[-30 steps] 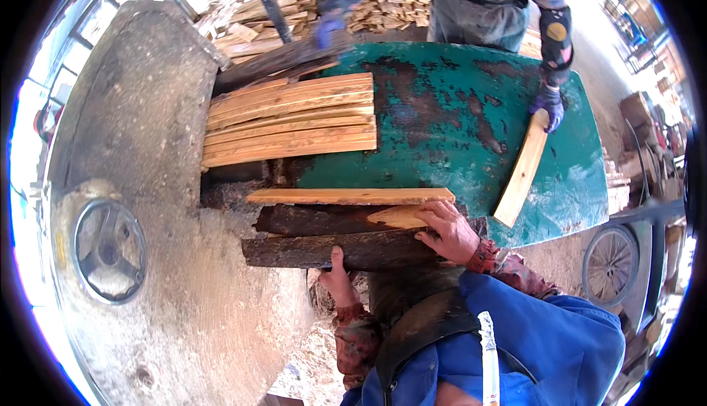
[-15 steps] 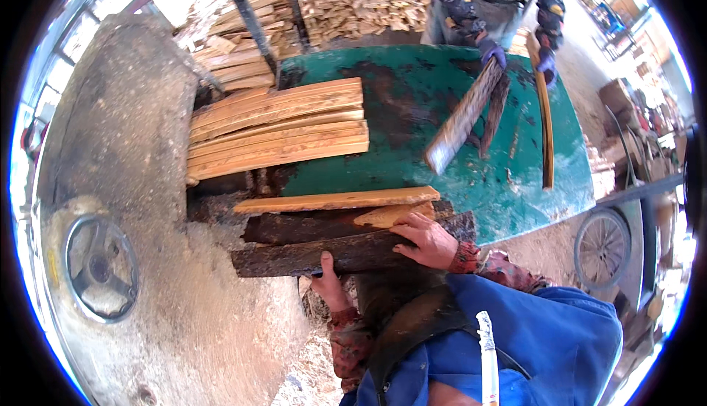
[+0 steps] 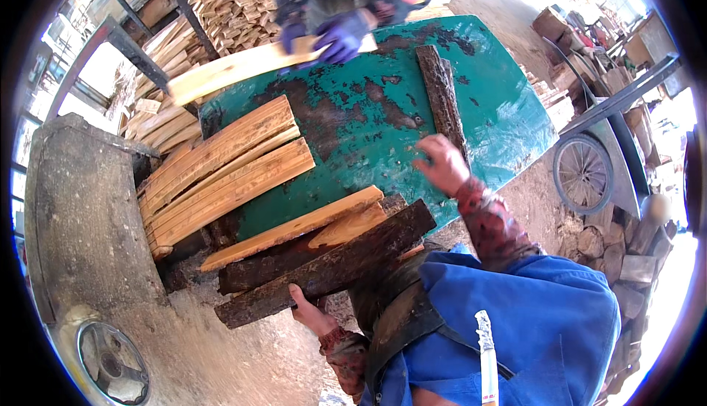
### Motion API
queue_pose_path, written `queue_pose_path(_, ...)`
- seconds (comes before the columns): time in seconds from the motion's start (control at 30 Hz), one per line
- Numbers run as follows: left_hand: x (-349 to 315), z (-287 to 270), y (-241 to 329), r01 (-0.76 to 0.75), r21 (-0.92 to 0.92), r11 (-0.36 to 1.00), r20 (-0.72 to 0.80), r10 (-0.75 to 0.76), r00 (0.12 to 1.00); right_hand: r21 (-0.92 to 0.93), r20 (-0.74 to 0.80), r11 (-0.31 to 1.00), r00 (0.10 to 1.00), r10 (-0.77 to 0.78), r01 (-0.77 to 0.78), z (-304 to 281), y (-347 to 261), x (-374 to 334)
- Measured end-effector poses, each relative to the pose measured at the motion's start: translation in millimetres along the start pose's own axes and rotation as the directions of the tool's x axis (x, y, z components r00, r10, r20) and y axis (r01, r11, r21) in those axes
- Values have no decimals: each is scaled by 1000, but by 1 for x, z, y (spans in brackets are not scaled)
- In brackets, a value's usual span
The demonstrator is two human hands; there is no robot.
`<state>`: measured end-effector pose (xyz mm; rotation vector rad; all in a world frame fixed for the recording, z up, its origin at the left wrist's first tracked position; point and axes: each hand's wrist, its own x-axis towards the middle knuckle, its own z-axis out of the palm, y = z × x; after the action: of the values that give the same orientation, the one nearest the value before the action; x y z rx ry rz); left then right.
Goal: The person picks up split wooden planks from a green workbench and places them into a black wheelbarrow. The person handles the wood by hand, stacking the pieces vertically inside the wheelbarrow.
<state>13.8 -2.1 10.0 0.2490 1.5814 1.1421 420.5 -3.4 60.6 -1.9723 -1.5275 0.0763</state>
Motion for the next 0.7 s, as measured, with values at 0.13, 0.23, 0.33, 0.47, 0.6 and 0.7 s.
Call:
queue_pose_path(0.13, -3, 8, 0, 18, 19, 1000, -35, -17, 999, -314, -177, 881, 933, 312, -354, -3, 139, 33)
queue_pose_path(0.23, 2, 0, -2, 8, 10, 1000, -10, -8, 1000, -361, -24, 673, 728, 685, -645, -6, 184, 69)
queue_pose_path(0.33, 2, -9, -3, 15, -6, 1000, -29, -15, 999, -430, -37, 638, 719, 694, -639, 14, 178, 90)
queue_pose_path(0.47, -1, -13, -1, -36, 65, 997, -120, 44, 992, -397, -65, 576, 647, 759, -715, 15, 186, 100)
queue_pose_path(0.6, -10, -21, 9, -5, 38, 999, -77, 8, 997, -136, 53, 647, 647, 761, -750, -1, 232, 81)
queue_pose_path(0.7, -17, -39, 12, 6, 79, 997, -97, 2, 995, -73, 78, 626, 622, 779, -776, 4, 198, 83)
